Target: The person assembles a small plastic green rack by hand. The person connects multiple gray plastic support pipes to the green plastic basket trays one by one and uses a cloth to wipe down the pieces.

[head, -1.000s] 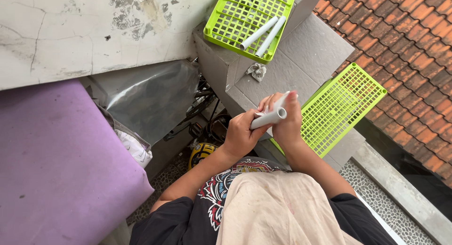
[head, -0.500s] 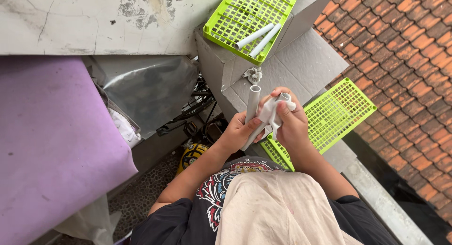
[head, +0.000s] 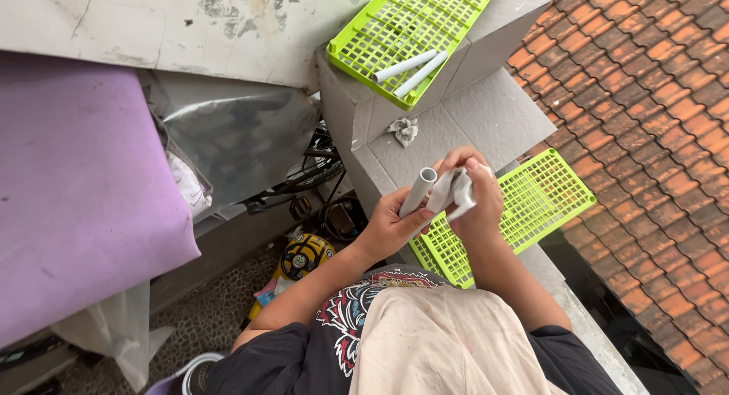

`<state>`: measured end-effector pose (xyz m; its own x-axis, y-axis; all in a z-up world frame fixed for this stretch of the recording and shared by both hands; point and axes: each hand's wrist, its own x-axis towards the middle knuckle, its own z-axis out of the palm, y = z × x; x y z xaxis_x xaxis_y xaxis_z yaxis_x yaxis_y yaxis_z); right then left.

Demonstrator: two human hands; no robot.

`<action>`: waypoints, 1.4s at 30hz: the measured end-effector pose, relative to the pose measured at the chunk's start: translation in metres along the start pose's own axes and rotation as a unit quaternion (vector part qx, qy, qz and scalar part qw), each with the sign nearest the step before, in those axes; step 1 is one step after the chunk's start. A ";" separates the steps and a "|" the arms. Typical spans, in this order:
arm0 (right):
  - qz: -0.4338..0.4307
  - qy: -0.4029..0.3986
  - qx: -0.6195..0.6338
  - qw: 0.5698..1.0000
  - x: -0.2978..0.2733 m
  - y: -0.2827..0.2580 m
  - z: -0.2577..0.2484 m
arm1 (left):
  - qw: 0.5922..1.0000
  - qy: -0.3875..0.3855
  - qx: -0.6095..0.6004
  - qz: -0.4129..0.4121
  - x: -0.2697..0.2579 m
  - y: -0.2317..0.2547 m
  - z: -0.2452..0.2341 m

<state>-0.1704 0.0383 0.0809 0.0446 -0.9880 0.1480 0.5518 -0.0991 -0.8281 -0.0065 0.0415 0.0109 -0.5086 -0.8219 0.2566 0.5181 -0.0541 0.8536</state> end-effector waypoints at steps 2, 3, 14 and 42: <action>0.042 -0.052 0.038 0.997 -0.001 -0.012 0.007 | 0.999 0.019 0.034 0.010 -0.001 0.003 0.001; 0.062 -0.079 0.056 0.993 -0.001 -0.018 0.009 | 0.995 0.033 0.097 0.023 -0.002 0.006 0.000; 0.194 -0.117 -0.048 0.973 0.000 -0.046 -0.037 | 0.859 0.053 0.460 0.219 -0.015 0.056 -0.002; -0.185 -0.275 -0.548 0.768 0.007 -0.084 -0.006 | 0.897 -0.006 0.425 0.121 -0.010 0.097 -0.016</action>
<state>-0.2214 0.0390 0.1481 0.5648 -0.6984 0.4395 -0.4072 -0.6991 -0.5877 0.0596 0.0358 0.0839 -0.4626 -0.7442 0.4819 -0.0942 0.5817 0.8079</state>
